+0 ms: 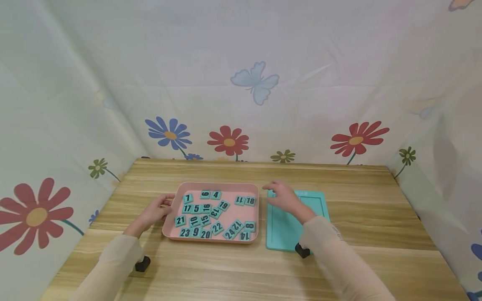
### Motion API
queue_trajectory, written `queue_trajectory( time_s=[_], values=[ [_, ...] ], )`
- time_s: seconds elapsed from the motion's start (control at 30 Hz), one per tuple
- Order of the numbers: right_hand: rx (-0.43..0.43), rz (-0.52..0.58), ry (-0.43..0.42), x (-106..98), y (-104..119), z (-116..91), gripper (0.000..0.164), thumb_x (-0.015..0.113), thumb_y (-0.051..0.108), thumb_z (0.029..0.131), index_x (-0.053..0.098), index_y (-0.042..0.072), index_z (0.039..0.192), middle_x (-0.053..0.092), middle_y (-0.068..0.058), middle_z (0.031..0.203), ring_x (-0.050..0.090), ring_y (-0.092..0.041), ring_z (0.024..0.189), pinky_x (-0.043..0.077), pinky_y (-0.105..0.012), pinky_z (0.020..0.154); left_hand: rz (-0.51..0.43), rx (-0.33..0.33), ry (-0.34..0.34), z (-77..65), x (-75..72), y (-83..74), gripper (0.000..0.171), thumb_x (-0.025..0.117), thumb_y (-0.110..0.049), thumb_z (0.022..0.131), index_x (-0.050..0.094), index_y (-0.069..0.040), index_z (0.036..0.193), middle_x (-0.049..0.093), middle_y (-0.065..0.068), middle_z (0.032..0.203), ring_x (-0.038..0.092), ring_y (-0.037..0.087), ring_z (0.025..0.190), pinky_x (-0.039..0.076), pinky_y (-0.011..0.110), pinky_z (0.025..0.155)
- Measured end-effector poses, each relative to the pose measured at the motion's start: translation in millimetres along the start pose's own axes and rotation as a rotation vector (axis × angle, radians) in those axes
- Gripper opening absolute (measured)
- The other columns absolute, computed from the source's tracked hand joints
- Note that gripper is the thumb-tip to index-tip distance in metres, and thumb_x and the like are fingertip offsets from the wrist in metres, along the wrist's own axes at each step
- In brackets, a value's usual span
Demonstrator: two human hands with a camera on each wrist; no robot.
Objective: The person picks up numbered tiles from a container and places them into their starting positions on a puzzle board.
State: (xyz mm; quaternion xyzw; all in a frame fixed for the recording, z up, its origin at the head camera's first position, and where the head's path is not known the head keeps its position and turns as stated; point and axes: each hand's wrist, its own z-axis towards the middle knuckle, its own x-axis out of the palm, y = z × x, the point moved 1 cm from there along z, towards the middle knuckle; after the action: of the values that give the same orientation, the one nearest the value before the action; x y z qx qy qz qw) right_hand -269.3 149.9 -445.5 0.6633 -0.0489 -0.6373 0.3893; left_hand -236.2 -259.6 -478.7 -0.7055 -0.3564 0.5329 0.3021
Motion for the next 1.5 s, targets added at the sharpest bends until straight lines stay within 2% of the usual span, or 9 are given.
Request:
queue_trajectory(
  time_s=[0.27,0.5,0.73,0.9,1.1,1.3,1.4,1.5],
  values=[
    [-0.063,0.026,0.01,15.5,20.3,9.5,0.033,0.062,0.016,0.079,0.06,0.003,0.109,0.058,-0.012,0.101,0.052,-0.027,0.09,0.046,-0.032,0.069,0.001,0.012,0.002,-1.0,-0.2,0.1,0.045,0.043,-0.003,0.088,0.034,-0.004,0.132,0.045,0.021,0.112,0.053,0.027,0.095,0.05,0.031,0.069],
    [-0.029,0.1,0.078,32.5,31.5,15.9,0.035,0.064,0.017,0.078,0.06,0.005,0.111,0.054,-0.011,0.11,0.054,-0.026,0.092,0.047,-0.033,0.071,-0.001,0.024,0.003,-1.3,-0.2,-0.8,0.045,0.042,-0.002,0.087,0.035,-0.003,0.131,0.045,0.021,0.11,0.053,0.027,0.094,0.049,0.03,0.068],
    [-0.121,0.073,0.079,46.3,42.3,20.4,0.034,0.064,0.014,0.077,0.061,0.004,0.109,0.056,-0.01,0.108,0.054,-0.025,0.095,0.047,-0.036,0.077,-0.017,0.024,0.005,-2.0,-0.6,-2.2,0.046,0.042,-0.002,0.086,0.035,-0.004,0.131,0.045,0.022,0.11,0.053,0.026,0.093,0.05,0.029,0.066],
    [-0.143,0.067,0.087,56.2,46.6,22.1,0.031,0.063,0.013,0.078,0.062,0.004,0.108,0.055,-0.01,0.107,0.052,-0.025,0.095,0.046,-0.035,0.077,-0.019,0.017,0.002,-1.6,-0.8,-1.9,0.045,0.042,-0.002,0.086,0.036,-0.005,0.131,0.045,0.021,0.11,0.053,0.026,0.092,0.05,0.029,0.065],
    [-0.142,0.117,0.115,64.5,51.8,21.9,0.029,0.061,0.011,0.079,0.061,0.001,0.107,0.055,-0.011,0.106,0.056,-0.025,0.093,0.048,-0.034,0.077,-0.023,0.015,0.001,-0.9,-0.7,-1.8,0.046,0.042,-0.002,0.086,0.036,-0.005,0.131,0.045,0.021,0.109,0.053,0.026,0.092,0.05,0.029,0.065],
    [-0.188,0.077,0.087,70.3,56.9,26.3,0.028,0.062,0.009,0.078,0.062,0.001,0.105,0.059,-0.011,0.1,0.055,-0.024,0.092,0.048,-0.033,0.077,-0.023,0.021,0.0,-0.3,-1.1,-1.6,0.046,0.042,-0.002,0.086,0.036,-0.005,0.131,0.045,0.021,0.109,0.053,0.025,0.092,0.049,0.028,0.065],
    [-0.162,0.035,0.081,73.8,60.5,31.2,0.028,0.062,0.013,0.079,0.062,0.004,0.106,0.059,-0.009,0.103,0.054,-0.023,0.094,0.047,-0.035,0.081,-0.023,0.02,-0.001,-0.7,-0.9,-1.5,0.046,0.042,-0.002,0.086,0.036,-0.004,0.131,0.045,0.021,0.11,0.053,0.026,0.092,0.049,0.029,0.065],
    [-0.098,-0.01,0.101,78.4,64.0,37.4,0.03,0.06,0.019,0.08,0.061,0.009,0.108,0.057,-0.006,0.111,0.052,-0.022,0.102,0.043,-0.038,0.088,-0.018,0.019,0.002,-1.1,-0.2,-1.0,0.046,0.043,-0.002,0.087,0.035,-0.004,0.132,0.045,0.021,0.11,0.052,0.026,0.093,0.05,0.029,0.067]
  ],
)
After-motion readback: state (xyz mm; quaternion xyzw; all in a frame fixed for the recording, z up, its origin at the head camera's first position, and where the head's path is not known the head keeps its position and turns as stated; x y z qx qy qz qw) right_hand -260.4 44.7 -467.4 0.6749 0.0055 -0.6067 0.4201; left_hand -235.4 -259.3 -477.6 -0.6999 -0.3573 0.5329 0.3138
